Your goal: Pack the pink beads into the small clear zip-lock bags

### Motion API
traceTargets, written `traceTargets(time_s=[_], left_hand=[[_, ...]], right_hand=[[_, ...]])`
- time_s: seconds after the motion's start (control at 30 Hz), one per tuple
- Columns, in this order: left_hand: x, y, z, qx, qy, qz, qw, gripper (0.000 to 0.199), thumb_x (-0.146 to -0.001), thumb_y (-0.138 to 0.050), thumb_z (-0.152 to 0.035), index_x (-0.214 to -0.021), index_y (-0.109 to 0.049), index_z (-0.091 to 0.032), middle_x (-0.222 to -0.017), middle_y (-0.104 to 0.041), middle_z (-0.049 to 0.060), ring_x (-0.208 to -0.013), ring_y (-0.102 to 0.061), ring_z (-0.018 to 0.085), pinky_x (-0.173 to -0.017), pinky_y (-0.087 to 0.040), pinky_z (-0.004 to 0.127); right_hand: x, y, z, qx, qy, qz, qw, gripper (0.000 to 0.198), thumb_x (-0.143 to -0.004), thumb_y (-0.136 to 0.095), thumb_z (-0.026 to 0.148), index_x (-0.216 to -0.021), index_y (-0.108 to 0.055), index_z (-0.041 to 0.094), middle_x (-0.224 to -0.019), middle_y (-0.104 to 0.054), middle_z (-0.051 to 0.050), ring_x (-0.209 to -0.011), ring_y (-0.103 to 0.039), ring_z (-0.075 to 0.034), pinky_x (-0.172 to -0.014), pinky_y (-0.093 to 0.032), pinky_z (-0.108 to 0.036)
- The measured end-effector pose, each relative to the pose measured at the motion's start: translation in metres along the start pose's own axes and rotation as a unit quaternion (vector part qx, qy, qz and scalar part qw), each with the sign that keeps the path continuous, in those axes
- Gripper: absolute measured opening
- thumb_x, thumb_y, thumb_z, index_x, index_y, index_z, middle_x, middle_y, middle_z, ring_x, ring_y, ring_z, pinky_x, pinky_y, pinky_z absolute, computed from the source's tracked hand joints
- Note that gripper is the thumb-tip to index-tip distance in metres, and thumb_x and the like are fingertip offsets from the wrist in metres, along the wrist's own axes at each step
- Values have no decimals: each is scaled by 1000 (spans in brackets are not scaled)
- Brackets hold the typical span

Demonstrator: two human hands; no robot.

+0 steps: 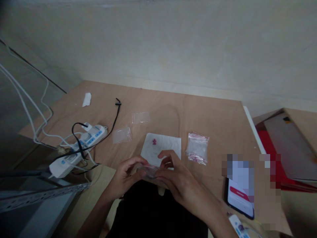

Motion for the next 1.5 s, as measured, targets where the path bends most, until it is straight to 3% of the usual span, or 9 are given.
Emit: traceTargets(time_s=[0.13, 0.33, 0.47, 0.73, 1.0, 1.17, 1.33, 1.4, 1.5], left_hand=[[1, 4, 3, 30, -16, -69, 997, 26, -71, -77, -39, -67, -69, -15, -65, -70, 4, -63, -62, 15, -61, -47, 23], [8, -4, -3, 18, 0, -114, 993, 11, -78, -71, -27, -74, -74, -18, -72, -75, 5, -67, -68, 16, -66, -51, 25], [16, -5, -7, -24, 5, -154, 988, 15, -80, -68, -28, -70, -71, -17, -69, -74, 4, -67, -67, 16, -67, -52, 25], [9, -17, -5, -2, 30, -63, 998, 17, -82, -67, -32, -87, -72, -17, -85, -76, 7, -79, -70, 17, -74, -54, 27], [13, -10, -10, -100, -7, -110, 989, 20, -80, -67, -30, -66, -71, -16, -64, -72, 6, -61, -65, 16, -57, -50, 24], [3, -9, -10, -13, 19, 14, 1000, 21, -85, -62, -31, -76, -76, -18, -73, -75, 6, -69, -69, 18, -65, -53, 26], [-9, 0, -1, -40, 26, 88, 995, 30, -88, -55, -38, -83, -77, -18, -80, -76, 7, -73, -69, 19, -66, -52, 27], [-20, 20, 10, -80, 40, 28, 996, 37, -86, -54, -45, -70, -73, -17, -69, -73, 6, -64, -66, 18, -62, -50, 27], [-35, 75, 25, -231, 66, -213, 947, 54, -91, -33, -51, -59, -61, -18, -56, -64, 4, -53, -58, 16, -57, -46, 27]], right_hand=[[0, 1, -3, -21, -36, 3, 999, 15, -88, -60, 17, -97, -70, 23, -106, -65, -6, -92, -67, -15, -82, -56, -26], [12, -9, -26, -149, -153, -177, 961, 8, -85, -65, 28, -88, -70, 23, -83, -75, -3, -76, -72, -18, -69, -60, -26], [19, -18, -34, -209, -196, -220, 933, 14, -82, -67, 31, -94, -66, 23, -78, -75, -4, -70, -73, -19, -60, -59, -25], [10, -28, -29, -258, -169, -189, 932, 33, -84, -66, 28, -115, -53, 25, -81, -75, 0, -78, -72, -15, -78, -58, -26], [12, -30, -29, -239, -189, -206, 930, 13, -84, -66, 30, -94, -63, 23, -75, -75, -2, -69, -73, -17, -63, -59, -23], [14, -21, -29, -226, -193, -211, 931, 10, -84, -65, 32, -84, -64, 22, -75, -73, -3, -68, -73, -17, -56, -58, -22], [12, -16, -34, -195, -194, -223, 935, 11, -83, -65, 32, -84, -66, 22, -79, -73, -4, -70, -72, -18, -58, -58, -23], [14, -2, -44, -176, -206, -250, 929, 15, -80, -67, 36, -81, -68, 21, -78, -74, -4, -68, -72, -19, -59, -59, -26], [24, 33, -73, -107, -244, -308, 913, 25, -76, -67, 45, -79, -71, 20, -78, -75, -7, -67, -70, -21, -59, -58, -30]])
Point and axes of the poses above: each hand's wrist, its own x-axis away from the middle knuckle, its own y-axis out of the back of the hand, z = x × y, the point moved 6 cm from there along -x, towards the middle knuckle
